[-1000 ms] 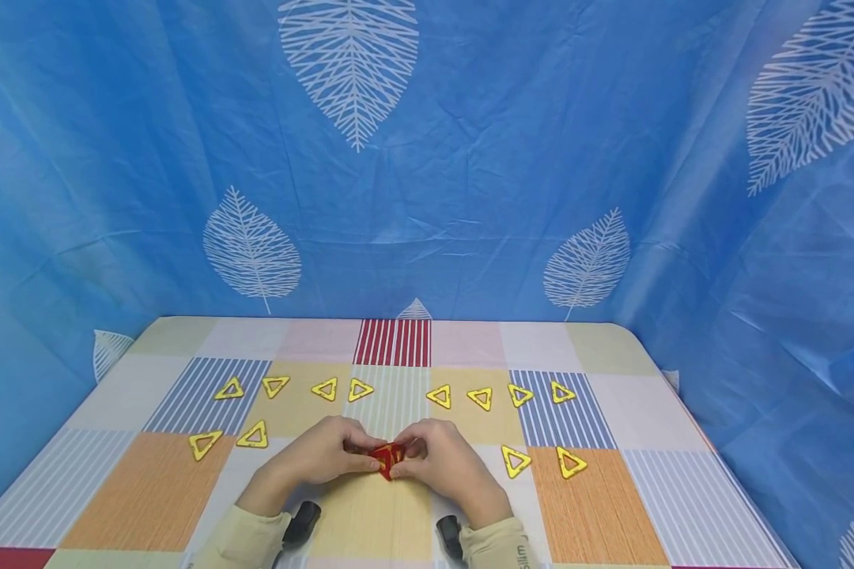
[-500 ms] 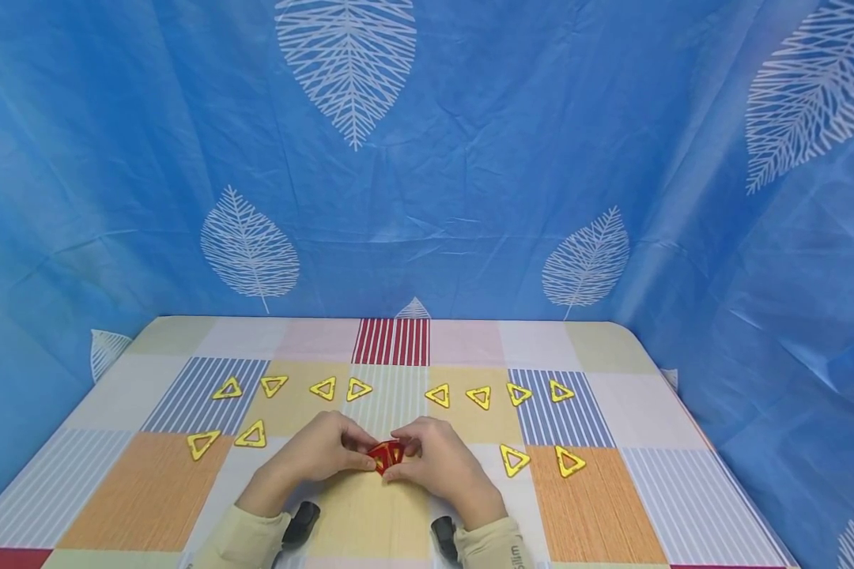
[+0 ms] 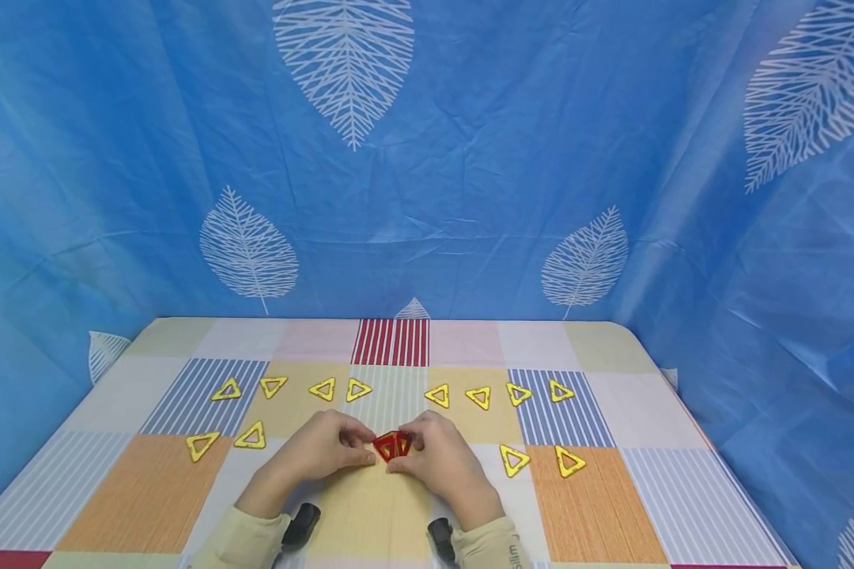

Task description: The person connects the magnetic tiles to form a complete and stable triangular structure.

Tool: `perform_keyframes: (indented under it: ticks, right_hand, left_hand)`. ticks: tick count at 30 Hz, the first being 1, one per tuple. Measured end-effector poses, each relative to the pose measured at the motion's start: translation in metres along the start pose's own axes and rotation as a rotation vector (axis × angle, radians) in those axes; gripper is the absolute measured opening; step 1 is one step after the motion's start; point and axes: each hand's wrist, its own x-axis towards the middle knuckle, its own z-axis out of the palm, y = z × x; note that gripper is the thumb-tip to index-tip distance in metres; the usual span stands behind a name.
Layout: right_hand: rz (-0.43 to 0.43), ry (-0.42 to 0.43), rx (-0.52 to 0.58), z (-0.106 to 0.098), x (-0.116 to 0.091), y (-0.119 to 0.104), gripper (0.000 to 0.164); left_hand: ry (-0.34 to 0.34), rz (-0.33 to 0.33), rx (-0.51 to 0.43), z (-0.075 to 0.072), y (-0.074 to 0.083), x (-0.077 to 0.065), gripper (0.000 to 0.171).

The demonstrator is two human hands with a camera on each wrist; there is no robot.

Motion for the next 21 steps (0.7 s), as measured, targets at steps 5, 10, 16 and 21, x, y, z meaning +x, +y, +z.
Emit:
perform_keyframes:
  ticks: [5,10,16,21]
  right_hand:
    - [0.102,0.105,-0.044,-0.002,-0.001,0.005,0.049]
    - [0.178,0.189,-0.02,-0.003,-0.003,0.011,0.049]
    - [0.168,0.201,-0.01,-0.001,-0.001,0.014,0.048]
    - [0.174,0.194,-0.027,-0.001,-0.001,0.015,0.049]
  left_hand:
    - [-0.007,-0.004,-0.025,-0.001,0.0,-0.001,0.021]
    - [-0.023,-0.007,-0.035,0.0,0.0,-0.002,0.022]
    - [-0.048,0.014,-0.047,-0.008,-0.002,-0.003,0.027]
    - [-0.041,0.032,-0.084,-0.021,-0.008,-0.006,0.03]
